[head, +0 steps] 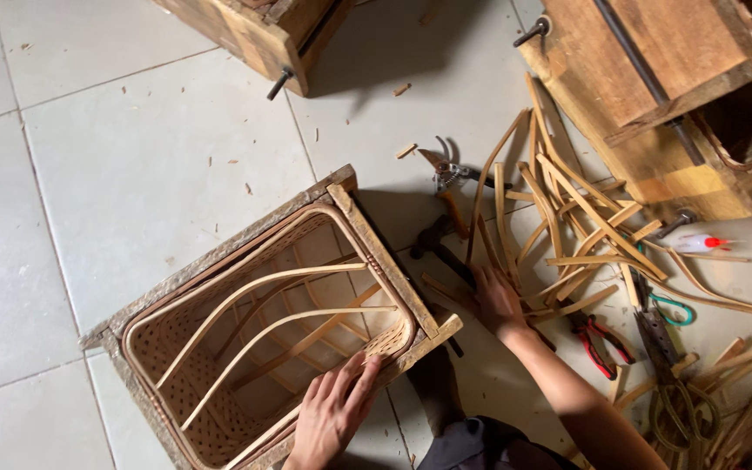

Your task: The person sits on the floor and weaves thin bamboo strips into a basket held in a wooden form, pressing strips into the weave, tapping them tight with a hammer, trimming ends with pliers, and squeezing glue from a bottle onto the rim to secure the strips.

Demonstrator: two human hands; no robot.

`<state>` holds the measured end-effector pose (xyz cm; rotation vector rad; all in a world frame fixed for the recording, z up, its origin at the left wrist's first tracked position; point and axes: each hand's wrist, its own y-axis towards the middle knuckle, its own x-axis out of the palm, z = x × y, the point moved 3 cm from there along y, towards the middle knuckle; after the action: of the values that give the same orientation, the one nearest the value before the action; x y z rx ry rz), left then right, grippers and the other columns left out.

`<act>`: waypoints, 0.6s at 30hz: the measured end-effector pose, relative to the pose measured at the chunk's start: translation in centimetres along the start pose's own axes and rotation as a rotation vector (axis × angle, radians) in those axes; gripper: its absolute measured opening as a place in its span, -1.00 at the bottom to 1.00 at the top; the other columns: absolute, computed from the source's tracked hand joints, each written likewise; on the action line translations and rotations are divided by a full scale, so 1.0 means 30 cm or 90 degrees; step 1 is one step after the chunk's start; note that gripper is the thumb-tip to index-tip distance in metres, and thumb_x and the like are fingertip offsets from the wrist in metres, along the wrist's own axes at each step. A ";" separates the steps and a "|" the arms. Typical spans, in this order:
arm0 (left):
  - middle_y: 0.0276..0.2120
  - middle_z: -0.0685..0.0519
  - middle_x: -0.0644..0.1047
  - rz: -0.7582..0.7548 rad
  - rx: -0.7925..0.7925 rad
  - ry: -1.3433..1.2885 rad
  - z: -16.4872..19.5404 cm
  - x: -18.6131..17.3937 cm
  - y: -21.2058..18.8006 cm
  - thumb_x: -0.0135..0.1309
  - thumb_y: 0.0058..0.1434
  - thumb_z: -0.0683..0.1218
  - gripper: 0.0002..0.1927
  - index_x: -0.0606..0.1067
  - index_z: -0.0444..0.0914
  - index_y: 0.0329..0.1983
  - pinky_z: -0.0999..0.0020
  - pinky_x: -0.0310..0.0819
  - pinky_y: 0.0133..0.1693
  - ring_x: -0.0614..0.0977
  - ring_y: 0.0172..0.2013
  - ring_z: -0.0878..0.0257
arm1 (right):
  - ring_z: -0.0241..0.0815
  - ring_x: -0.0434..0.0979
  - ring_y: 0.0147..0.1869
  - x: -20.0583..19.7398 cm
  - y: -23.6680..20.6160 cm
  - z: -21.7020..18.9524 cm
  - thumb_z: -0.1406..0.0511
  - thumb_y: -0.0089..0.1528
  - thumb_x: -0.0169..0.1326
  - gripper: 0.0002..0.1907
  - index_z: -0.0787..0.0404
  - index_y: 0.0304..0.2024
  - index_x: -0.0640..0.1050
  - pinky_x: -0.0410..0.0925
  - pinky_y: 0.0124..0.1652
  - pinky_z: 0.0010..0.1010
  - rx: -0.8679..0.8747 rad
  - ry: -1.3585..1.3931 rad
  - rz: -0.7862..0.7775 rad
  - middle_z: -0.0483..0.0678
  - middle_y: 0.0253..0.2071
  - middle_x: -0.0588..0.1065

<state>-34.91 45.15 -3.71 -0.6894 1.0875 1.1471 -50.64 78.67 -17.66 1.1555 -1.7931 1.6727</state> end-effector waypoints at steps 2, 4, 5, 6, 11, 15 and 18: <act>0.21 -0.02 0.45 -0.042 -0.002 0.012 -0.002 -0.001 0.008 0.18 0.19 -0.02 -0.14 0.08 -0.12 0.52 0.20 0.44 -0.10 0.53 -0.14 0.12 | 0.28 0.41 0.26 0.025 0.038 0.025 0.34 0.21 -0.07 -0.36 0.33 0.37 0.31 0.36 0.15 0.07 -0.109 -0.602 -0.059 0.28 0.30 0.32; 0.17 -0.01 0.45 -0.026 0.005 0.010 -0.008 -0.014 0.012 0.15 0.20 -0.02 -0.14 0.08 -0.12 0.54 0.21 0.43 -0.10 0.52 -0.12 0.11 | 0.20 0.44 0.26 0.056 0.089 0.038 0.32 0.27 -0.06 -0.43 0.26 0.35 0.34 0.38 0.15 0.01 -0.237 -1.134 -0.127 0.20 0.28 0.37; 0.15 0.00 0.46 -0.017 0.007 0.008 -0.011 -0.021 0.013 0.13 0.21 -0.02 -0.15 0.08 -0.11 0.55 0.22 0.42 -0.10 0.52 -0.11 0.10 | 0.19 0.44 0.25 0.068 0.117 0.039 0.32 0.29 -0.07 -0.45 0.26 0.35 0.35 0.38 0.13 0.01 -0.269 -1.236 -0.145 0.20 0.27 0.37; 0.13 -0.01 0.45 -0.033 0.000 0.007 -0.016 -0.023 0.015 0.11 0.24 -0.01 -0.16 0.06 -0.11 0.55 0.20 0.41 -0.09 0.51 -0.11 0.09 | 0.18 0.44 0.23 0.084 0.143 0.039 0.31 0.31 -0.07 -0.47 0.27 0.35 0.35 0.37 0.11 0.01 -0.308 -1.340 -0.161 0.19 0.25 0.38; 0.11 -0.04 0.44 -0.061 -0.010 0.000 -0.033 -0.032 0.019 -0.01 0.30 -0.02 -0.20 -0.01 -0.10 0.57 0.16 0.38 -0.06 0.48 -0.11 0.04 | 0.08 0.53 0.07 0.211 0.158 0.037 0.29 0.33 0.00 -0.52 0.30 0.29 0.39 0.42 -0.04 -0.05 -0.371 -1.418 -0.225 0.14 0.11 0.48; 0.12 -0.07 0.42 -0.079 -0.009 -0.006 -0.047 -0.035 0.016 -0.05 0.29 -0.10 -0.17 -0.06 -0.14 0.60 0.15 0.38 0.00 0.48 -0.08 0.02 | -0.19 0.42 -0.48 0.342 0.060 0.099 0.18 0.42 -0.11 -0.59 0.23 0.23 0.44 0.41 -0.46 -0.27 -0.179 -1.265 -0.233 0.07 -0.41 0.45; 0.12 -0.09 0.40 -0.095 -0.008 0.000 -0.051 -0.035 0.017 -0.06 0.28 -0.11 -0.17 -0.07 -0.14 0.60 0.14 0.38 0.02 0.48 -0.09 0.01 | -0.33 0.41 -0.59 0.463 0.006 0.197 0.15 0.41 -0.12 -0.67 0.23 0.08 0.44 0.42 -0.61 -0.42 -0.236 -1.333 -0.389 0.00 -0.47 0.47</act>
<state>-35.90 43.57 -3.24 -0.7666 1.0119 1.0272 -57.25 69.10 -8.04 3.0774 -1.7102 -0.8648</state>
